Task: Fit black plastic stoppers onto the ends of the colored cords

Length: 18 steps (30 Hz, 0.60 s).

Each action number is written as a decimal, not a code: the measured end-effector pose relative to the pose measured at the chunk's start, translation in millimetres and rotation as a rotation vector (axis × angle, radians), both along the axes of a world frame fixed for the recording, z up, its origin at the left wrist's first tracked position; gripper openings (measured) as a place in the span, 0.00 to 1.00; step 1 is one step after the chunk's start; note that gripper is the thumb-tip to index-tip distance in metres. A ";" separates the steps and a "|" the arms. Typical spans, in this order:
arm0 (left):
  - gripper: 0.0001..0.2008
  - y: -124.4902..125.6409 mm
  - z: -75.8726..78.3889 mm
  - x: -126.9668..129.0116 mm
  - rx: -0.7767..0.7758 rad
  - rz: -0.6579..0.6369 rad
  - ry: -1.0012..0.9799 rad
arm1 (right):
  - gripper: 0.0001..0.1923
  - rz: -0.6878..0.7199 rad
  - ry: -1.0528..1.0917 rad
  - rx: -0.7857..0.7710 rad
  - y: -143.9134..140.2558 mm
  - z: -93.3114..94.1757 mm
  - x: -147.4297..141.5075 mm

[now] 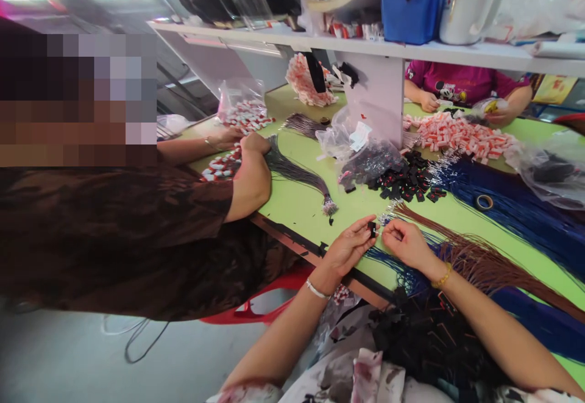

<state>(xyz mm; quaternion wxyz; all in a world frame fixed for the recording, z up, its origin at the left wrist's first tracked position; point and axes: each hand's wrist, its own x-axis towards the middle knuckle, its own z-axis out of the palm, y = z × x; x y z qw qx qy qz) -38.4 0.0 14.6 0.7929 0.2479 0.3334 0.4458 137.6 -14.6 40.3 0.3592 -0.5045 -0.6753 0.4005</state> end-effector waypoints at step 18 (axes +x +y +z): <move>0.16 -6.3 -9.9 5.8 -0.023 -0.069 -0.067 | 0.04 0.006 -0.366 0.393 -8.3 -1.4 0.4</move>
